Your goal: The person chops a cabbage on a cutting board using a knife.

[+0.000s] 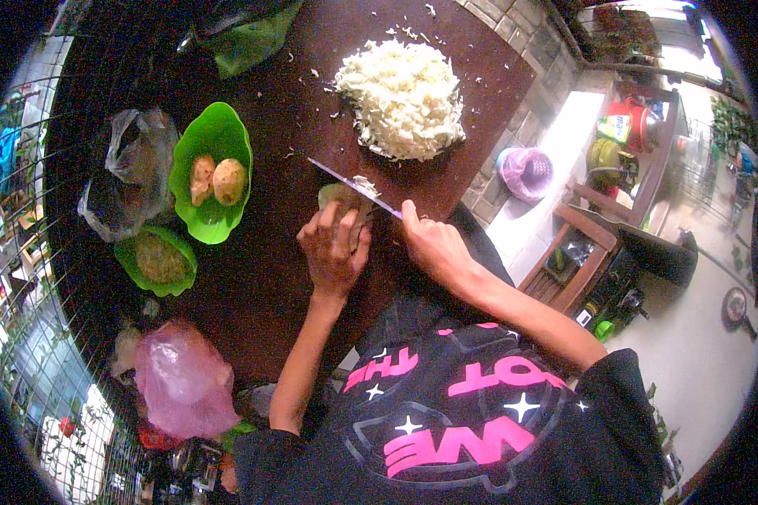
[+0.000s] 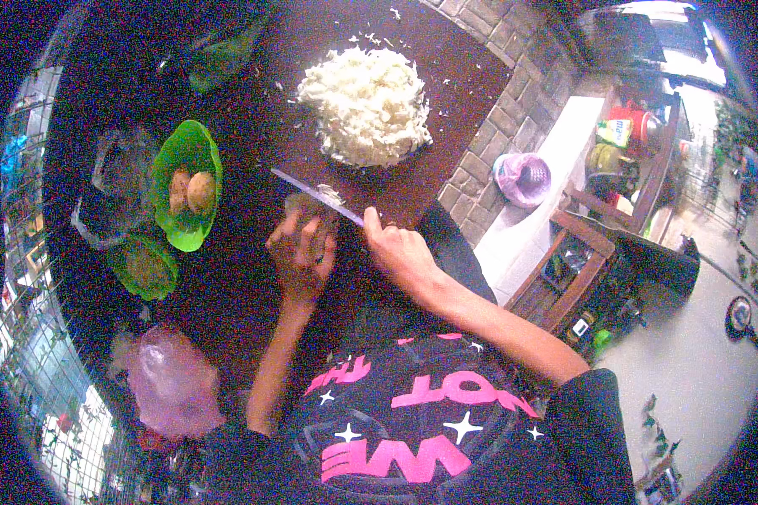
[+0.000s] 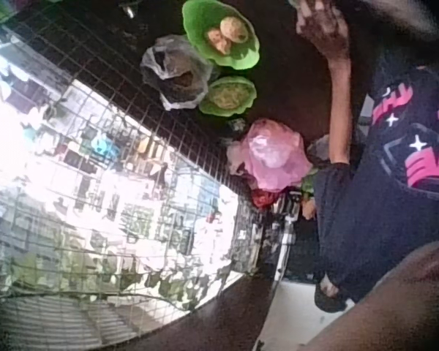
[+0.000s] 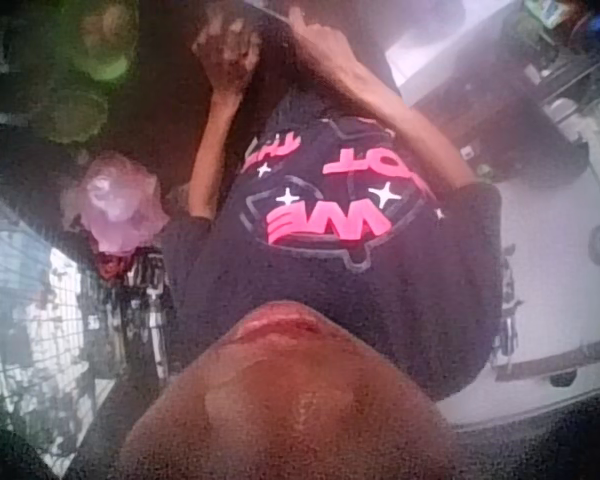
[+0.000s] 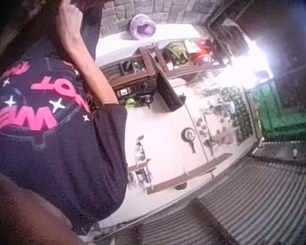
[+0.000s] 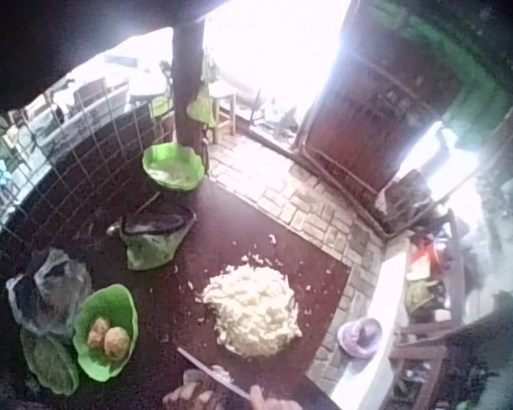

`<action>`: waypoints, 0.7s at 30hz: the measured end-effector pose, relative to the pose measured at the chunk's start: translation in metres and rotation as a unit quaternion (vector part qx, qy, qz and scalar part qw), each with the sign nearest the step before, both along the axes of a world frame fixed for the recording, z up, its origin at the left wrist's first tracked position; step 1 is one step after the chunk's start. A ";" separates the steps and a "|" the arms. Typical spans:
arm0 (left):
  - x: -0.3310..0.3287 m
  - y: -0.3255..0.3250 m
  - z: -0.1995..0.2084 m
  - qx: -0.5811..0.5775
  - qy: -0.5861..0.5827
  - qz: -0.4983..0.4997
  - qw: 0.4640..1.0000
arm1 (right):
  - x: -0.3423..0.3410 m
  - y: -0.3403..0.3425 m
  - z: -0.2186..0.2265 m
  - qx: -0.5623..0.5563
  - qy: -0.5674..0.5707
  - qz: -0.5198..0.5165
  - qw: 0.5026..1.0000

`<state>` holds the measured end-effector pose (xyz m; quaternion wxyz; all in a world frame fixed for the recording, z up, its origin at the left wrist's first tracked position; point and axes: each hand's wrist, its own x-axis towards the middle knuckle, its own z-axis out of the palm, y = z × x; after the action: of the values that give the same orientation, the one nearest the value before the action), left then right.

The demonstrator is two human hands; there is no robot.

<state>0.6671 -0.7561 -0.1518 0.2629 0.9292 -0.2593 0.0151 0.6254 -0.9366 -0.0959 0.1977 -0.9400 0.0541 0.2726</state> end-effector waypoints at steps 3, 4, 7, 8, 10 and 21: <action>0.000 -0.002 -0.003 -0.006 -0.017 0.008 1.000 | 0.002 0.007 0.019 0.006 0.040 -0.012 0.999; 0.000 -0.002 -0.001 -0.006 -0.017 0.007 1.000 | 0.002 0.007 0.020 0.012 0.040 -0.017 0.999; 0.002 -0.002 0.001 -0.007 -0.002 0.001 1.000 | 0.007 0.003 0.008 -0.006 0.006 0.001 1.000; 0.001 -0.002 -0.004 -0.013 -0.012 0.002 1.000 | 0.003 0.005 0.014 -0.002 0.034 -0.002 0.999; -0.002 0.000 -0.004 -0.016 -0.018 0.002 1.000 | 0.002 0.011 0.026 0.008 0.078 -0.015 0.997; -0.003 0.004 -0.003 -0.027 -0.003 0.000 1.000 | -0.011 0.005 0.015 0.000 0.066 -0.031 0.997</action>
<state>0.6644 -0.7523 -0.1543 0.2873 0.9218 -0.2591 0.0250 0.6141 -0.9319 -0.0806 0.2017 -0.9179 0.0960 0.3278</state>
